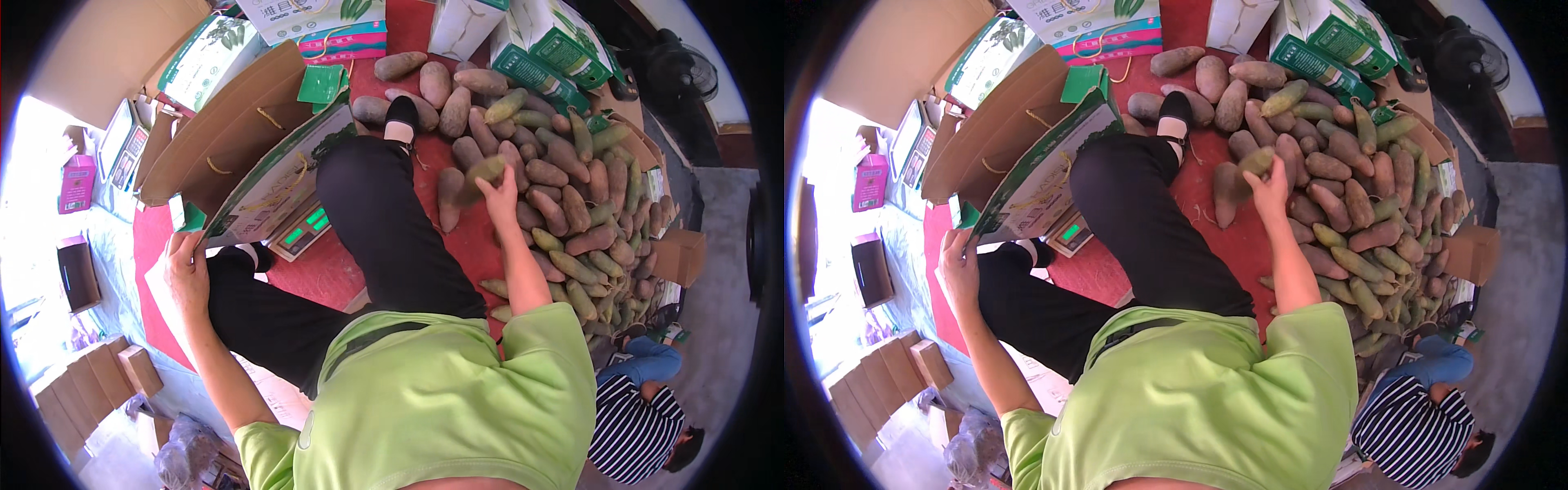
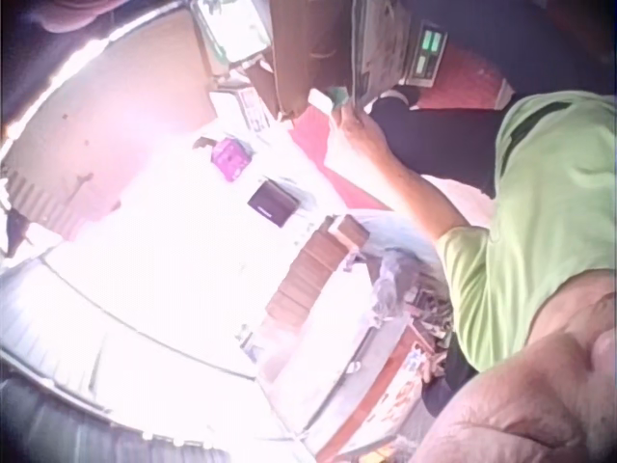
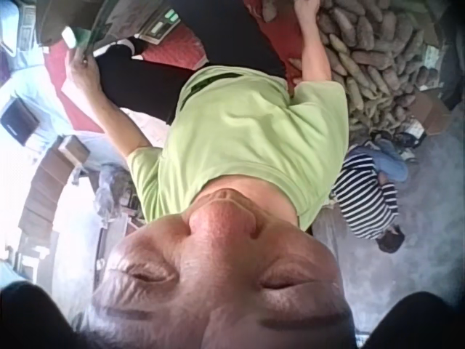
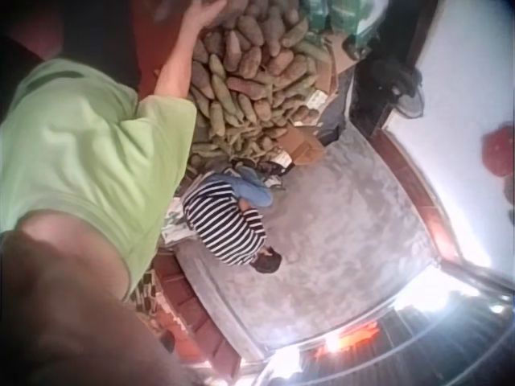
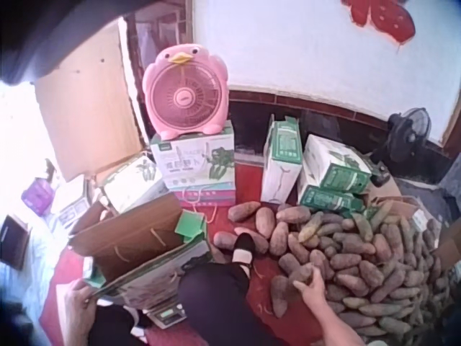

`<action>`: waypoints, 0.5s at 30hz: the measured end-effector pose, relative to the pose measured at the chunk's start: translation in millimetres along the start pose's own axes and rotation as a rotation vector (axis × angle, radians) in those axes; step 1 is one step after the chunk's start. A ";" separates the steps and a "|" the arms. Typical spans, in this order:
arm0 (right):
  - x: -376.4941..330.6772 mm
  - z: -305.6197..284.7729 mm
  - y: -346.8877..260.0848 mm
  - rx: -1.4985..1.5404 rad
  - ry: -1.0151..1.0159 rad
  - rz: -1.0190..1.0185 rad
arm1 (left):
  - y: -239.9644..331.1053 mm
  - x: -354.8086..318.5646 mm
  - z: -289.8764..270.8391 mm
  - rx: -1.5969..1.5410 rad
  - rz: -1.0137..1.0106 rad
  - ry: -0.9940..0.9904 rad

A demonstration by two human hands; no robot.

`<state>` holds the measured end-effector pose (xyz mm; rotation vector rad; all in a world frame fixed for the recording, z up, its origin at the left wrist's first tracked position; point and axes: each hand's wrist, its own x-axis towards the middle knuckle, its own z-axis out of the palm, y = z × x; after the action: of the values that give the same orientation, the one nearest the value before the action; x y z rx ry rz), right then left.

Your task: Packing sweet potatoes into boxes and weighing them on a digital scale.

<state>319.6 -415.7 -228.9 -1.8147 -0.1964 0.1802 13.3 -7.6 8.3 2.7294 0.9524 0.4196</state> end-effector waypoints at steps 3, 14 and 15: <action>26.4 35.8 -98.8 0.121 -0.015 -0.197 | -4.4 0.7 -1.0 -0.006 0.001 -0.012; 53.1 174.8 -320.7 0.508 -0.068 -0.726 | -57.1 -1.4 16.1 0.035 0.187 -0.020; 46.2 180.7 -328.5 0.477 -0.122 -0.660 | -58.9 0.9 18.7 0.026 0.232 0.007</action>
<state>311.0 -154.2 43.6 -1.1914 -0.7575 -0.1244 -13.3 36.0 -26.4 2.8745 0.6483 0.4587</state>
